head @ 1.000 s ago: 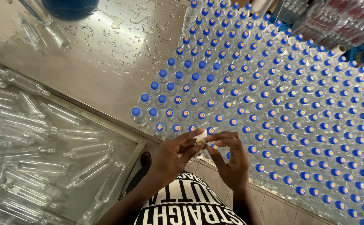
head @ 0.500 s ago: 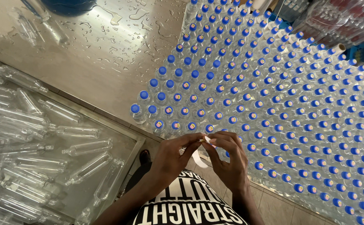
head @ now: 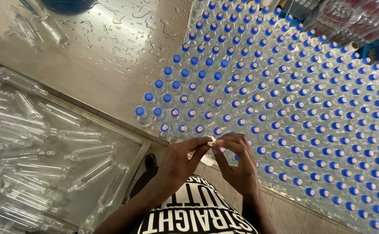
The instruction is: The person applies small round stickers to the caps of many plastic water bottles arranged on a metal table. They peel stickers from a roll and press each one onto a bottle cap, working across rows of bottles. The person also handles a roll of clear plastic wrap near the end.
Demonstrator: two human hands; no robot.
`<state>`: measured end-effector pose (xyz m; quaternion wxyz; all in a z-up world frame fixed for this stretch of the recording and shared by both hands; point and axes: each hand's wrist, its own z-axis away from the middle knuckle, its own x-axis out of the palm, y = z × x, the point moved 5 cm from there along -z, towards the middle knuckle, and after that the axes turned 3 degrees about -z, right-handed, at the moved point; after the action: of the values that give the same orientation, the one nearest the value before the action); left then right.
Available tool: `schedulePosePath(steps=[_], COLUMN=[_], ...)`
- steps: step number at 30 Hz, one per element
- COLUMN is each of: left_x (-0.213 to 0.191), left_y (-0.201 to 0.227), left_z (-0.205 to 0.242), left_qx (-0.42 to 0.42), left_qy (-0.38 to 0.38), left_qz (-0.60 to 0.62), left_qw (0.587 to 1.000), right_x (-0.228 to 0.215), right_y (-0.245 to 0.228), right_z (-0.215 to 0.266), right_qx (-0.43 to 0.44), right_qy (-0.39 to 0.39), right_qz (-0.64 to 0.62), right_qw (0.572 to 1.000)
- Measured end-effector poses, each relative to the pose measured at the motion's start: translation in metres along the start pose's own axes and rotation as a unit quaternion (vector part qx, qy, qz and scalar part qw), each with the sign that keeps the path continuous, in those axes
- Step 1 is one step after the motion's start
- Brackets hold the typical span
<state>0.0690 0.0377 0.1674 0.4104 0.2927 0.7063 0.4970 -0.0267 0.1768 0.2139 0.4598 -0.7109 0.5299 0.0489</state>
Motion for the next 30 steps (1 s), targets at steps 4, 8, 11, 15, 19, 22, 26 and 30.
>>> schedulePosePath(steps=[4, 8, 11, 15, 19, 22, 26, 30], left_x=[-0.002, 0.003, 0.004, 0.003, 0.001, 0.006, 0.000, -0.006], left_y=[0.002, -0.009, -0.004, -0.012, -0.011, -0.013, -0.001, 0.011], left_z=[-0.004, -0.001, -0.002, -0.007, -0.004, -0.001, 0.000, -0.003], left_qx=[-0.040, -0.136, -0.131, -0.174, -0.194, -0.171, -0.135, -0.107], left_qy=[-0.027, -0.077, -0.057, -0.031, -0.069, -0.106, -0.094, -0.062], left_qz=[0.023, 0.291, 0.310, 0.259, 0.308, 0.380, 0.300, 0.195], left_qw=[0.999, 0.944, 0.940, 0.950, 0.929, 0.903, 0.940, 0.973], right_x=[-0.002, -0.002, -0.001, 0.006, 0.010, 0.010, 0.005, 0.002], right_y=[0.004, 0.034, 0.041, 0.018, 0.006, 0.003, 0.001, -0.002], right_z=[-0.002, 0.010, 0.014, 0.018, 0.019, 0.019, 0.017, 0.016], right_qx=[0.011, 0.027, 0.058, 0.090, 0.047, 0.026, -0.020, -0.049], right_qy=[-0.013, 0.076, 0.066, 0.018, 0.015, 0.036, 0.042, 0.047], right_qz=[-0.079, -0.245, -0.309, -0.367, -0.201, -0.144, -0.039, 0.009], right_qw=[0.997, 0.966, 0.947, 0.926, 0.978, 0.989, 0.998, 0.998])
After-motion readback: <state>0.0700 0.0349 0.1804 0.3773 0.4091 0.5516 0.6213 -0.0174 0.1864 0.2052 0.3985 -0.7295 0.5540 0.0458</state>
